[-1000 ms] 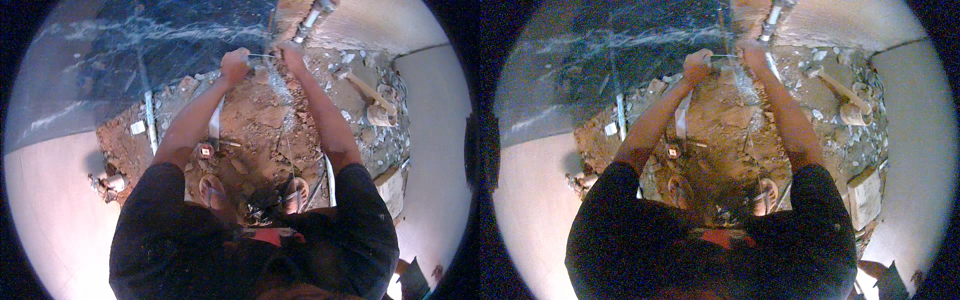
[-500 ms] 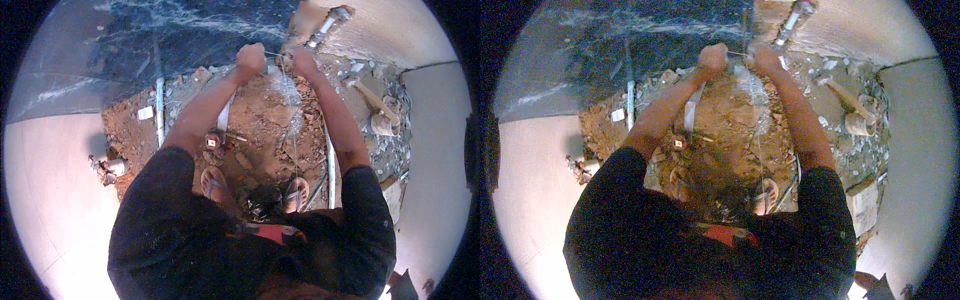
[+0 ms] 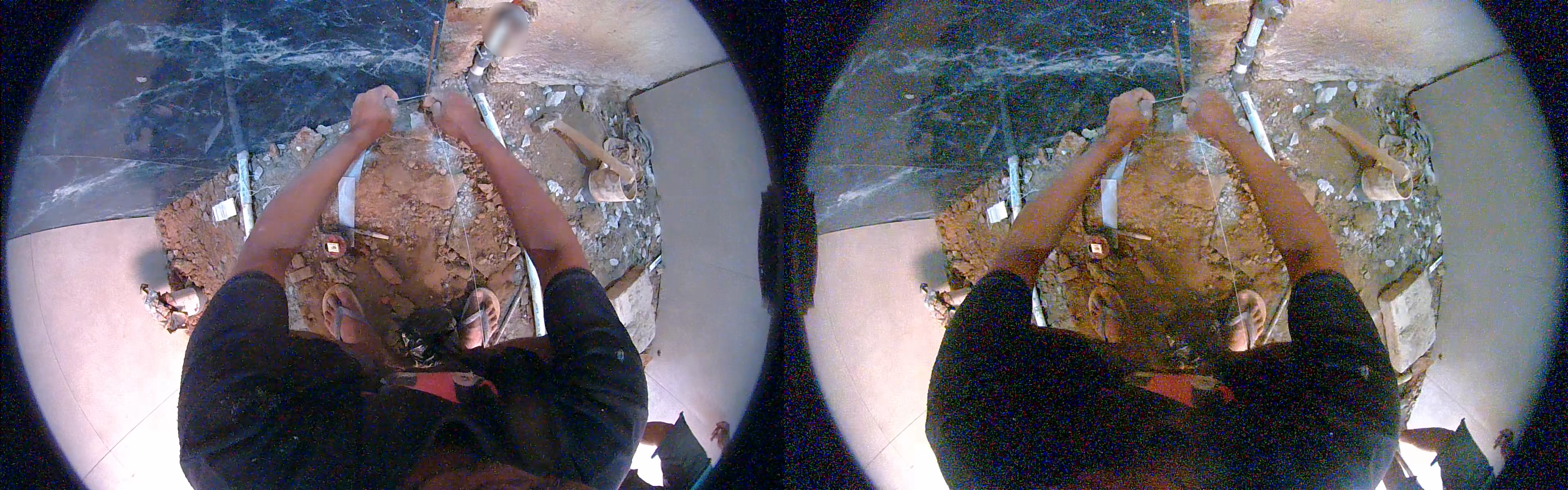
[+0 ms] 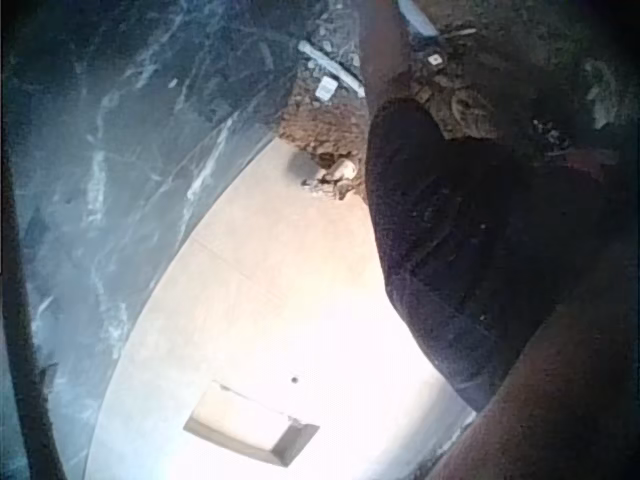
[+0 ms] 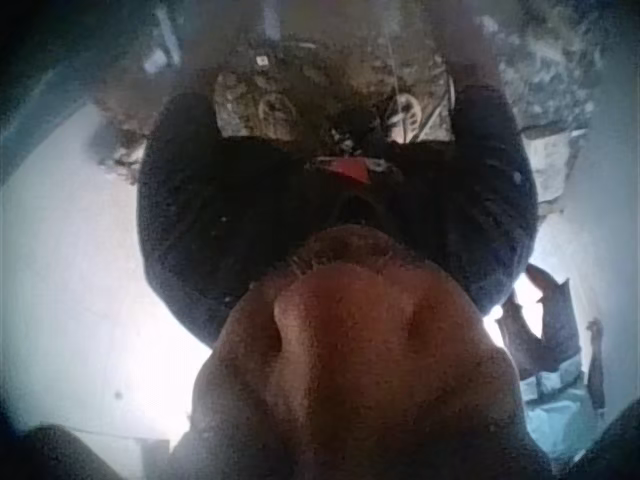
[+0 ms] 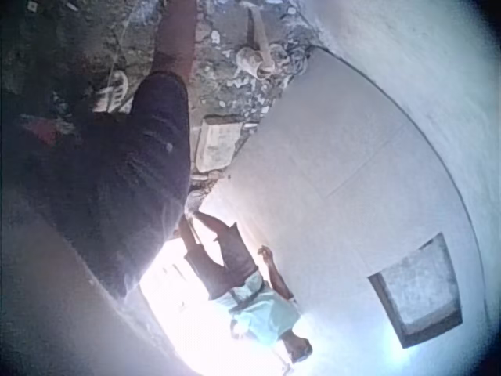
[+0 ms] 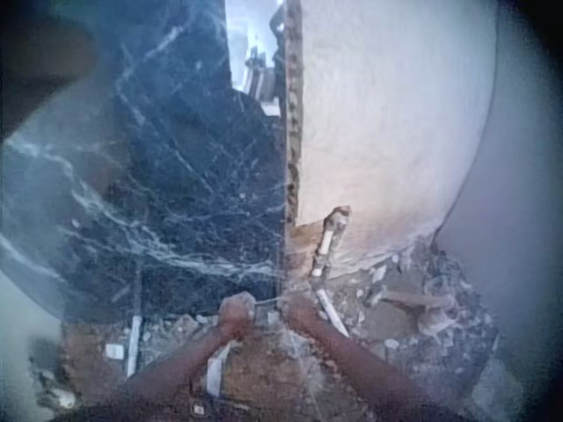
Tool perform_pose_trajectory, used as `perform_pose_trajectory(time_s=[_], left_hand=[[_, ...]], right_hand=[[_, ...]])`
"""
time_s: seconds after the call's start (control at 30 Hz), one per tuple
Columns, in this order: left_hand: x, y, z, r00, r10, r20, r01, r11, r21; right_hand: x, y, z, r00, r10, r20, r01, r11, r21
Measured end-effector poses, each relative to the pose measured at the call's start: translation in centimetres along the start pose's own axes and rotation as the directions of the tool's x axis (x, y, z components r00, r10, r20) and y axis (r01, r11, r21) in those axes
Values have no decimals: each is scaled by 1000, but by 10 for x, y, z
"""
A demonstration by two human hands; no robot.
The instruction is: The person measures and marks a section of the ground, then uses a thin string to align and secure PVC pipes in the trench.
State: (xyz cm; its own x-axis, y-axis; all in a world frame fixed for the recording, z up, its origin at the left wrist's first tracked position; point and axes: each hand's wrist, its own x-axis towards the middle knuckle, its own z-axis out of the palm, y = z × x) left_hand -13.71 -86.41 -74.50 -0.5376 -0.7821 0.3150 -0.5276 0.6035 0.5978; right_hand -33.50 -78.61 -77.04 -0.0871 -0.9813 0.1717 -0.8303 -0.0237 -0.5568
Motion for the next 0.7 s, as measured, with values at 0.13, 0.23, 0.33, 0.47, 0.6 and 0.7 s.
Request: perform_pose_trajectory(time_s=[0.13, 0.23, 0.33, 0.47, 0.6, 0.7], left_hand=[[-10, 12, -11, 965, 255, 55, -245, 959, -142], [-32, 27, -16, 901, 308, 304, -247, 943, -221], [-37, 33, -16, 925, 342, 163, -293, 919, -265], [-10, 29, 3, 988, 99, 118, -43, 912, -408], [4, 15, 24, 972, 89, 218, 43, 842, -538], [13, 0, 37, 957, 223, 184, -110, 869, -483]], right_hand=[[6, -10, 10, 1000, 10, 10, -9, 997, -75], [10, -7, 14, 995, -67, -72, 57, 989, -137], [8, -11, 13, 989, 137, -48, -140, 987, -78], [5, -17, 13, 941, 323, -97, -300, 933, 198], [-3, -37, 0, 972, 185, -142, -157, 969, 191], [-5, -37, -2, 980, 153, -123, -129, 974, 186]])
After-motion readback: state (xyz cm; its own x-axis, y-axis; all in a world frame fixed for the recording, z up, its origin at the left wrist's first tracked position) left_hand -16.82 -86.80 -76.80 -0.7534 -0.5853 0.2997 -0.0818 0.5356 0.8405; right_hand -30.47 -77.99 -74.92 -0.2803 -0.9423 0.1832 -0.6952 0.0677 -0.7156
